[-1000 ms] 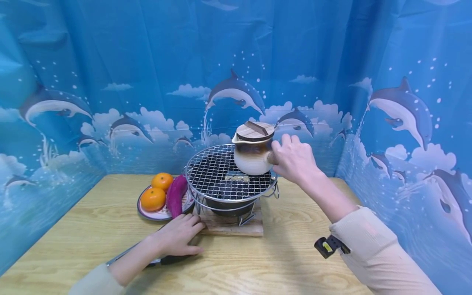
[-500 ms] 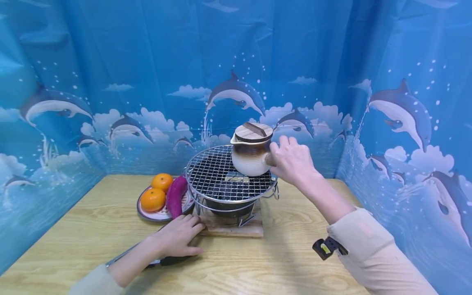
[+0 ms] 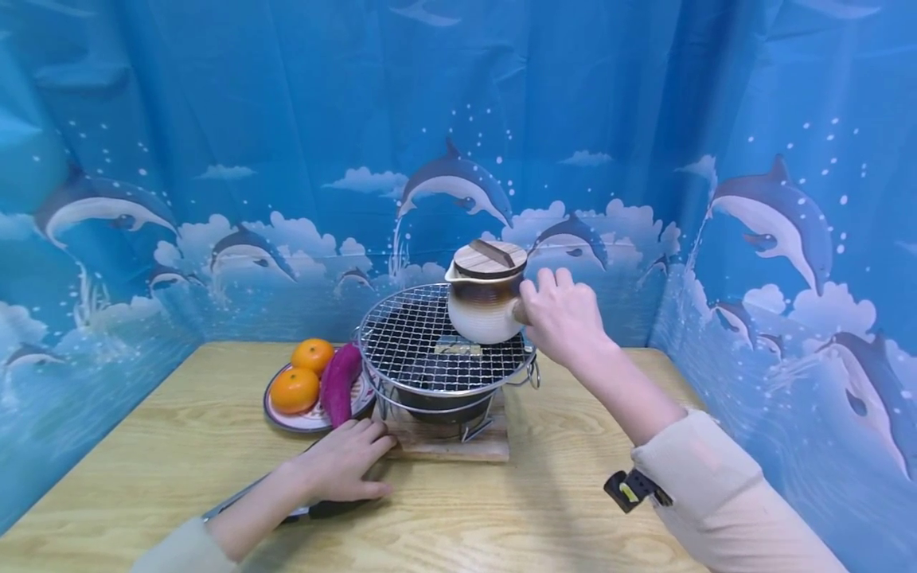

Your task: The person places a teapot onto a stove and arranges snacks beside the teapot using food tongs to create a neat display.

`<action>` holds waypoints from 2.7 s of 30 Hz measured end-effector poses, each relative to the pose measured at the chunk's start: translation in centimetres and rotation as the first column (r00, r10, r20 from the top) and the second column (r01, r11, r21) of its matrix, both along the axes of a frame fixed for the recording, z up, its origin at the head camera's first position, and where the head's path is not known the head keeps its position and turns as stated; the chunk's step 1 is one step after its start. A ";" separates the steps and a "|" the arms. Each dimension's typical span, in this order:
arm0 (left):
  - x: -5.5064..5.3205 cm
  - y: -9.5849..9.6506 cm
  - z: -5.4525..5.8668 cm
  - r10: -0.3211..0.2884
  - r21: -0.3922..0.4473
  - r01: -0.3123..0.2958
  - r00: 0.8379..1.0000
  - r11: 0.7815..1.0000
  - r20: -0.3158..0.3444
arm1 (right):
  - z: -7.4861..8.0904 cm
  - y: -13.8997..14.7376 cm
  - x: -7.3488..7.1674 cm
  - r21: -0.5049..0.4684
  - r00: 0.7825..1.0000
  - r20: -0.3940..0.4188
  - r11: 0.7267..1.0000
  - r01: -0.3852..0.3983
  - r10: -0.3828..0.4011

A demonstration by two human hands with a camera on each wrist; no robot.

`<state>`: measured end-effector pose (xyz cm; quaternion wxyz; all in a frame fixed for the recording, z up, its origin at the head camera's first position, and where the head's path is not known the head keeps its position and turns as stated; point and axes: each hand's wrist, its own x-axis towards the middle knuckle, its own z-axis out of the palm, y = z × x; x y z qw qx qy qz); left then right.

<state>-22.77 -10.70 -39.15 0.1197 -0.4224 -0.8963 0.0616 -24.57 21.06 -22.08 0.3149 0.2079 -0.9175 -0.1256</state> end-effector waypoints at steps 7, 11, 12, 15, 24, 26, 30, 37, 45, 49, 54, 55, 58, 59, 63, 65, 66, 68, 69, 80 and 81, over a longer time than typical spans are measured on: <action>0.0 0.0 0.0 0.000 0.008 0.000 1.000 1.000 0.001 | -1.1 0.6 -0.1 0.043 0.969 -0.211 0.991 -0.125 0.131; -0.1 0.0 0.0 0.000 0.008 0.000 1.000 1.000 0.004 | -1.5 0.8 -0.2 0.055 0.945 -0.275 0.985 -0.166 0.175; -0.1 0.0 0.0 0.000 0.007 0.000 1.000 1.000 0.004 | -1.6 0.8 -0.2 0.060 0.939 -0.290 0.983 -0.176 0.185; 0.0 0.0 0.0 0.000 0.009 0.000 1.000 1.000 0.003 | -1.9 0.9 -0.1 0.058 0.921 -0.326 0.977 -0.206 0.213; -0.1 -0.1 -0.2 -0.004 0.007 0.004 1.000 1.000 0.004 | -2.6 1.2 0.7 -0.003 0.880 -0.421 0.970 -0.243 0.220; -0.1 -0.1 -0.2 0.000 0.005 0.000 1.000 1.000 0.005 | -2.5 1.3 0.9 -0.028 0.872 -0.436 0.965 -0.262 0.224; -0.2 -0.1 -0.1 0.006 -0.001 -0.006 1.000 1.000 0.010 | -2.4 1.5 1.5 -0.078 0.865 -0.439 0.949 -0.305 0.242; -0.1 -0.1 0.0 0.000 -0.001 0.000 1.000 1.000 0.000 | -2.7 1.5 2.5 -0.100 0.833 -0.481 0.927 -0.362 0.274; 0.1 -0.3 0.1 -0.017 0.013 0.017 0.999 1.000 -0.040 | -3.6 1.3 3.7 -0.103 0.768 -0.531 0.873 -0.477 0.357; 0.3 -0.7 0.2 -0.016 0.031 0.018 0.997 0.999 -0.076 | -4.2 0.7 4.4 -0.038 0.696 -0.540 0.812 -0.583 0.474; 0.6 -1.3 0.7 0.013 0.059 -0.009 0.998 0.998 -0.063 | -5.4 -0.5 5.1 0.075 0.592 -0.511 0.719 -0.691 0.623; 0.7 -1.5 0.8 0.022 0.064 -0.018 0.998 0.998 -0.054 | -5.7 -0.7 5.2 0.089 0.585 -0.489 0.704 -0.705 0.647; 0.9 -1.9 1.1 0.038 0.094 -0.035 0.999 0.995 -0.030 | -7.2 -1.1 5.3 0.098 0.594 -0.423 0.686 -0.721 0.684; 0.9 -2.1 1.2 0.040 0.105 -0.037 0.999 0.994 -0.027 | -7.8 -1.2 5.3 0.093 0.601 -0.403 0.685 -0.723 0.690; 1.0 -2.7 1.4 0.040 0.151 -0.033 0.998 0.988 -0.041 | -10.0 -1.1 5.1 0.053 0.648 -0.316 0.695 -0.717 0.693; 1.1 -2.9 1.5 0.045 0.167 -0.036 0.998 0.985 -0.048 | -11.1 -1.0 5.0 0.035 0.679 -0.258 0.709 -0.704 0.687; 1.2 -3.1 1.5 0.050 0.174 -0.041 0.998 0.984 -0.048 | -11.5 -1.0 5.0 0.028 0.694 -0.230 0.718 -0.696 0.682; 1.4 -3.4 1.5 0.058 0.188 -0.049 0.997 0.981 -0.045 | -12.3 -0.9 4.9 0.015 0.720 -0.176 0.733 -0.680 0.672; 1.4 -3.5 1.6 0.063 0.193 -0.053 0.997 0.980 -0.045 | -12.6 -0.8 4.9 0.009 0.728 -0.153 0.737 -0.676 0.669; 2.4 -5.5 2.1 0.170 0.173 -0.186 0.980 0.967 0.102 | -14.9 -1.0 4.5 0.012 0.828 0.033 0.828 -0.560 0.560; 2.5 -5.7 2.1 0.182 0.165 -0.201 0.975 0.965 0.127 | -15.0 -1.0 4.5 0.013 0.837 0.043 0.837 -0.547 0.546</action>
